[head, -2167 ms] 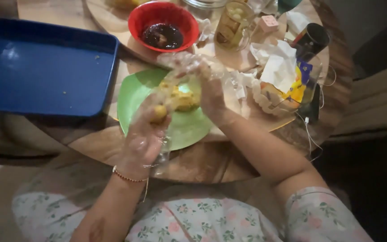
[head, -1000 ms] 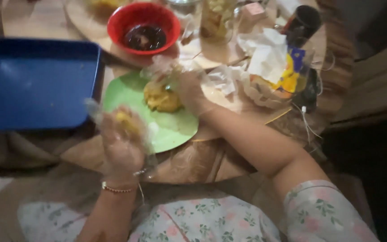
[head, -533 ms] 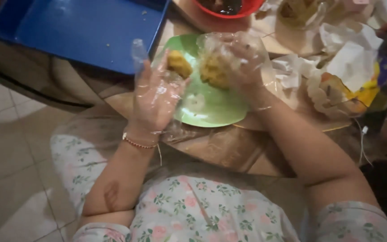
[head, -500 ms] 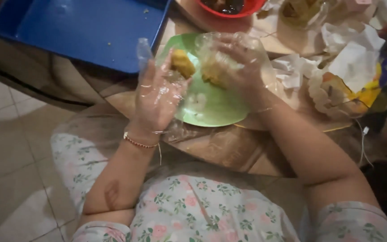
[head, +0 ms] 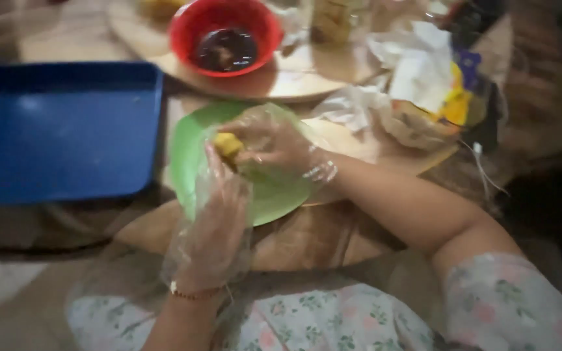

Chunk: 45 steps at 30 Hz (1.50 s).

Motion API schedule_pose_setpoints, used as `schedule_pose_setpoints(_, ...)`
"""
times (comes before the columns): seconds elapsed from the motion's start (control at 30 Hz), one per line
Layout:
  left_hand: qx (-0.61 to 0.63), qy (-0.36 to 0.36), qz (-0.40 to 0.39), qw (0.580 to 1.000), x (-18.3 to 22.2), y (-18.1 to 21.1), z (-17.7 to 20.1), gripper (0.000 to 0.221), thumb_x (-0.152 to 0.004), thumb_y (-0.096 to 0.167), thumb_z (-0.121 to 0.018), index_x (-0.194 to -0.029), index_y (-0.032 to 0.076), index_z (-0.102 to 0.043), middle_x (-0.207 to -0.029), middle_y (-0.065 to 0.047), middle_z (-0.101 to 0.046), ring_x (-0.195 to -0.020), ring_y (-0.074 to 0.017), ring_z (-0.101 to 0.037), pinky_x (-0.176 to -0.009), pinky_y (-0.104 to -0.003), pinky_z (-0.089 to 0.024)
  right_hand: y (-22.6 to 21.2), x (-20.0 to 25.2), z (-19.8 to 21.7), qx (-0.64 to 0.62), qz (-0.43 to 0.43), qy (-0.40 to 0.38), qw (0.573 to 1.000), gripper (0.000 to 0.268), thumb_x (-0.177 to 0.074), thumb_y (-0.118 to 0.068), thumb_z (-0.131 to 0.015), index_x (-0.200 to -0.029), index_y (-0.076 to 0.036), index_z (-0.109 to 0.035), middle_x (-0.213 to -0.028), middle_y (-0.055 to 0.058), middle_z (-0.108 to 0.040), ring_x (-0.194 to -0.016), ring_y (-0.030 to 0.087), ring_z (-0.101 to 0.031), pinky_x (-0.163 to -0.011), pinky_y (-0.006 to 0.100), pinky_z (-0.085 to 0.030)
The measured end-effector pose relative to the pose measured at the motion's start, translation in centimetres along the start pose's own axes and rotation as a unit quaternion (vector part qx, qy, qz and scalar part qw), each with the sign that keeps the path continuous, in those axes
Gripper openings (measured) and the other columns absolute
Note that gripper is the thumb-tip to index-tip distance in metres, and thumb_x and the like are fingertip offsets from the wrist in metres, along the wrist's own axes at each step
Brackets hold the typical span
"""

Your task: A person wearing plastic gloves shapes small portions of yellow dough into balls and places them on a green plate.

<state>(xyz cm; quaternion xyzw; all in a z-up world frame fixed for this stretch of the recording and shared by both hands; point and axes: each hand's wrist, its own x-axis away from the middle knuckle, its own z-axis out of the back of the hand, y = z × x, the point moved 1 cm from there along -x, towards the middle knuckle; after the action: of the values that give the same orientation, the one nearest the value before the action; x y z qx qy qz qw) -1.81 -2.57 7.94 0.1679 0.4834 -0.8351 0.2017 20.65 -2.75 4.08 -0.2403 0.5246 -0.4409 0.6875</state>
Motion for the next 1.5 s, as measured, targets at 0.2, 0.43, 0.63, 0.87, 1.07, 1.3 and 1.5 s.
schedule_pose_setpoints(0.2,0.292,-0.043,0.067,0.953,-0.1,2.3,0.7,0.047,-0.105,0.033,-0.04,-0.144,0.013,-0.058,-0.14,-0.013,-0.056,-0.127,-0.016,-0.057,-0.105,-0.026,-0.043,1.0,-1.3,0.0,-0.288,-0.211,0.179,0.917,0.029,-0.081,-0.008,-0.077,-0.108,0.002,-0.068,-0.085,0.02,-0.073,-0.066,0.034,-0.076,-0.053,0.05,-0.066)
schedule_pose_setpoints(0.43,0.594,-0.029,0.154,0.789,-4.7,4.2,-3.0,0.05,-0.092,0.038,-0.061,-0.138,0.019,-0.063,-0.122,-0.008,-0.066,-0.11,-0.0136,-0.066,-0.091,-0.025,-0.052,-1.5,-1.7,0.5,-0.434,-0.304,0.225,0.817,0.033,-0.087,-0.026,-0.071,-0.116,-0.01,-0.07,-0.101,0.009,-0.07,-0.086,0.026,-0.068,-0.079,0.04,-0.059)
schedule_pose_setpoints(0.63,0.785,0.047,0.227,0.575,-11.0,2.3,-7.9,0.056,-0.081,0.042,-0.079,-0.133,0.023,-0.067,-0.106,-0.005,-0.075,-0.095,-0.0116,-0.074,-0.08,-0.024,-0.059,-2.9,-3.9,3.7,-0.155,-0.13,0.189,0.961,0.037,-0.093,-0.024,-0.07,-0.123,-0.004,-0.062,-0.1,0.008,-0.062,-0.085,0.014,-0.06,-0.067,0.027,-0.054)
schedule_pose_setpoints(0.87,0.833,-0.059,0.254,0.488,-13.0,0.5,-13.5,0.062,-0.069,0.066,-0.082,-0.125,0.044,-0.069,-0.101,0.018,-0.077,-0.088,-0.0013,-0.077,-0.076,-0.022,-0.062,5.0,-1.2,3.6,0.054,0.007,0.303,0.951,0.061,-0.072,-0.027,-0.097,-0.12,-0.001,-0.07,-0.111,0.015,-0.07,-0.101,0.022,-0.065,-0.092,0.036,-0.052)
schedule_pose_setpoints(1.07,0.889,-0.117,0.211,0.389,-12.7,-1.9,-13.5,0.043,-0.079,0.031,-0.091,-0.118,0.021,-0.077,-0.11,0.0,-0.078,-0.095,-0.0119,-0.075,-0.088,-0.03,-0.06,1.1,-2.7,2.7,0.167,0.02,0.317,0.933,0.053,-0.075,-0.016,-0.098,-0.12,-0.007,-0.072,-0.107,0.013,-0.073,-0.095,0.022,-0.07,-0.089,0.037,-0.055)
schedule_pose_setpoints(1.3,0.987,-0.016,0.106,0.116,-12.8,-1.9,-12.6,0.053,-0.078,0.012,-0.089,-0.123,-0.001,-0.064,-0.1,-0.012,-0.07,-0.089,-0.019,-0.073,-0.075,-0.032,-0.063,5.3,0.9,4.0,0.283,0.026,0.283,0.916,0.051,-0.072,-0.019,-0.097,-0.116,-0.015,-0.071,-0.107,0.01,-0.066,-0.097,0.031,-0.063,-0.091,0.043,-0.049)
schedule_pose_setpoints(1.5,0.852,0.044,0.158,0.497,-12.9,-1.0,-14.1,0.045,-0.077,0.027,-0.087,-0.118,0.016,-0.073,-0.097,-0.013,-0.074,-0.092,-0.0255,-0.075,-0.08,-0.033,-0.062,5.8,1.2,4.2,0.222,0.095,0.273,0.931,0.037,-0.078,-0.014,-0.094,-0.105,-0.008,-0.07,-0.112,0.017,-0.072,-0.095,0.028,-0.065,-0.092,0.038,-0.048)
